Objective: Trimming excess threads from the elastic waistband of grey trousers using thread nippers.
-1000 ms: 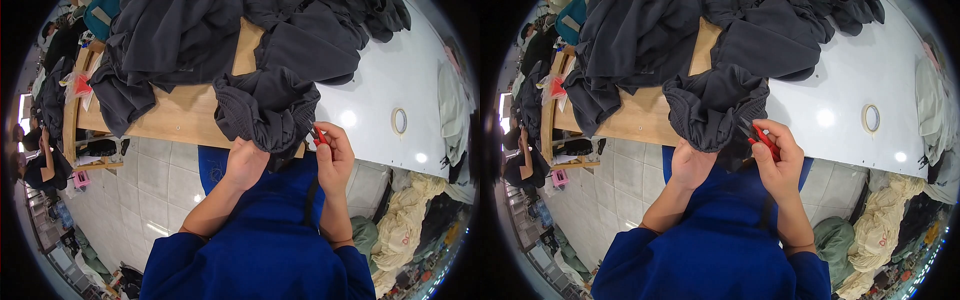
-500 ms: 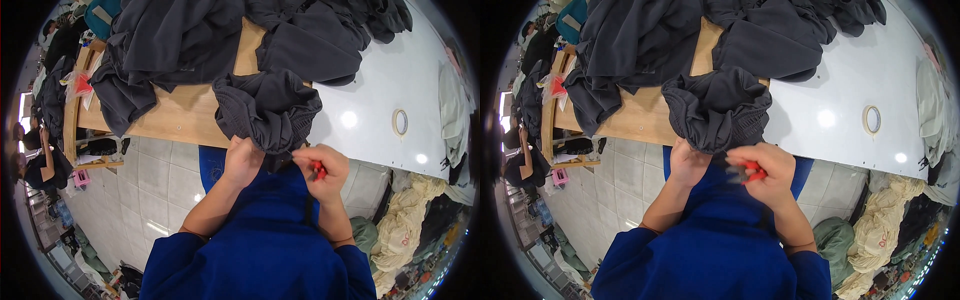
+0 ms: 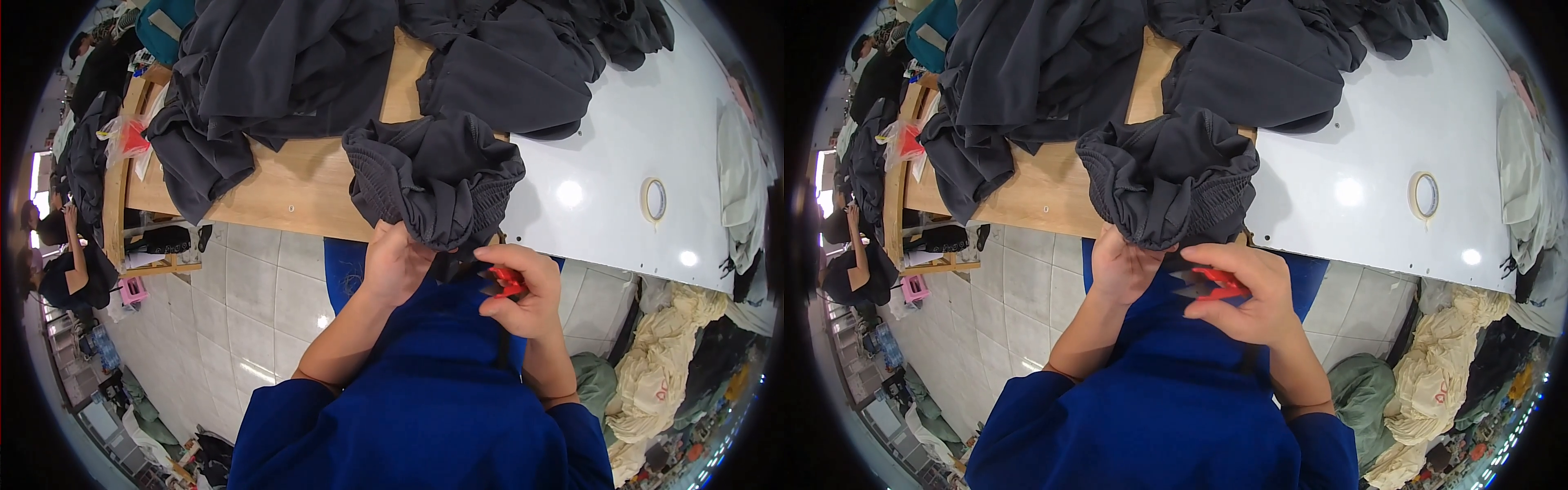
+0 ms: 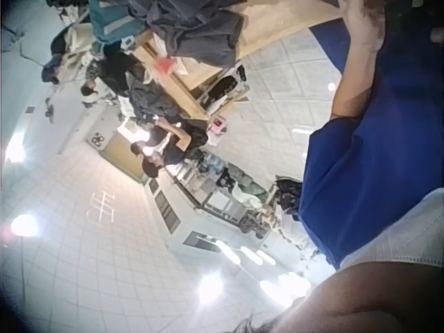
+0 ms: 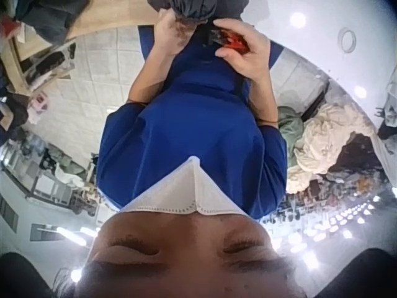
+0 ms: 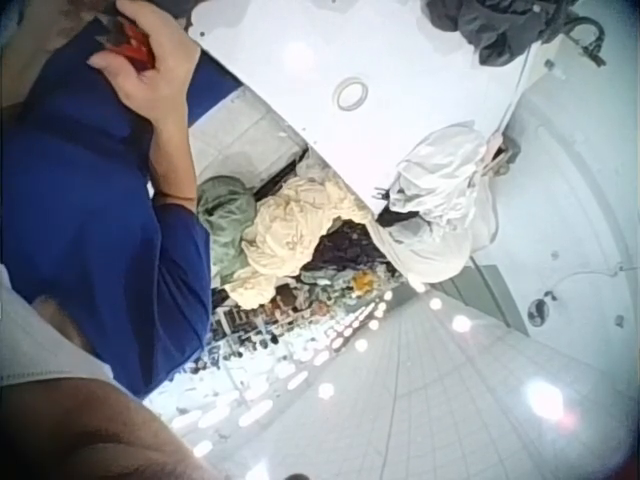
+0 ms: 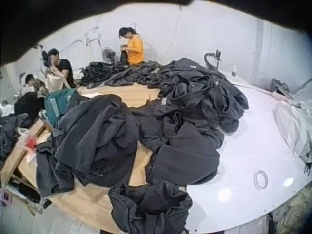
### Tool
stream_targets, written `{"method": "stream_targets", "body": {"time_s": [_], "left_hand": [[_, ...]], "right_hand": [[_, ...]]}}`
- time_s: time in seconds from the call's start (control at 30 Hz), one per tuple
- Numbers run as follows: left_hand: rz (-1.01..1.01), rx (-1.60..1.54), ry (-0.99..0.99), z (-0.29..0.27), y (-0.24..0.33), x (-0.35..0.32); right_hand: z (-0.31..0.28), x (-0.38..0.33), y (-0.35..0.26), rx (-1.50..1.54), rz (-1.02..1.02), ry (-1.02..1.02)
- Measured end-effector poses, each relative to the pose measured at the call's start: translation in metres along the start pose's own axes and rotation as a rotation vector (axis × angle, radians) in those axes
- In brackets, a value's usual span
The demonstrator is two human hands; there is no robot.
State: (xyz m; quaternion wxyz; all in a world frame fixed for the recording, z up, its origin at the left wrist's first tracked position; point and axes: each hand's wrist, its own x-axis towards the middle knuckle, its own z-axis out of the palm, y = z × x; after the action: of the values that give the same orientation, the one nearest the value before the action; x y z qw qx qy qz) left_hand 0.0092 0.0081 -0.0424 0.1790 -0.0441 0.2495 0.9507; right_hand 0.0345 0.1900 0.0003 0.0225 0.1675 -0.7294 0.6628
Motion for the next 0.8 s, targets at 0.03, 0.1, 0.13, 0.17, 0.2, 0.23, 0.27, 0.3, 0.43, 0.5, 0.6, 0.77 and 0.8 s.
{"method": "stream_targets", "body": {"time_s": [0.03,0.1,0.13,0.17,0.2,0.23,0.27,0.3,0.43,0.5,0.6,0.77,0.8], "left_hand": [[0.000,0.001,-0.001,0.001,-0.001,0.000],[-0.023,0.057,0.090,0.004,-0.001,-0.002],[-0.024,0.057,0.090,0.004,-0.002,-0.003],[-0.040,0.080,0.050,0.003,-0.001,-0.003],[-0.057,0.103,0.009,0.002,-0.001,-0.004],[-0.058,0.103,0.009,0.001,-0.002,-0.005],[-0.056,0.069,-0.026,-0.002,-0.003,-0.006],[-0.054,0.034,-0.061,-0.003,-0.003,-0.007],[-0.068,0.045,0.005,0.005,-0.003,-0.008],[-0.061,0.049,0.073,0.007,-0.003,-0.007],[-0.051,0.070,0.085,0.009,0.002,-0.005],[-0.056,0.090,0.096,0.010,0.000,-0.005],[-0.051,0.100,0.121,0.011,-0.001,-0.005]], "right_hand": [[0.002,0.003,-0.002,-0.049,-0.012,-0.009],[0.007,0.006,-0.004,-0.097,-0.024,-0.017],[0.009,0.008,-0.004,-0.129,-0.035,-0.009],[0.011,0.009,-0.004,-0.162,-0.048,-0.002],[0.014,0.009,-0.003,-0.162,-0.048,-0.001],[0.016,0.010,-0.001,-0.174,-0.006,0.025],[0.017,0.009,0.000,-0.187,0.034,0.051],[0.017,0.009,0.001,-0.187,0.034,0.051],[0.014,0.005,0.001,-0.103,0.070,0.023],[0.012,0.002,-0.003,-0.035,0.119,0.001],[0.002,-0.003,-0.008,0.236,0.301,0.044],[0.003,-0.004,-0.006,0.176,0.213,-0.136],[0.008,-0.003,-0.006,0.131,0.226,-0.096]]}}
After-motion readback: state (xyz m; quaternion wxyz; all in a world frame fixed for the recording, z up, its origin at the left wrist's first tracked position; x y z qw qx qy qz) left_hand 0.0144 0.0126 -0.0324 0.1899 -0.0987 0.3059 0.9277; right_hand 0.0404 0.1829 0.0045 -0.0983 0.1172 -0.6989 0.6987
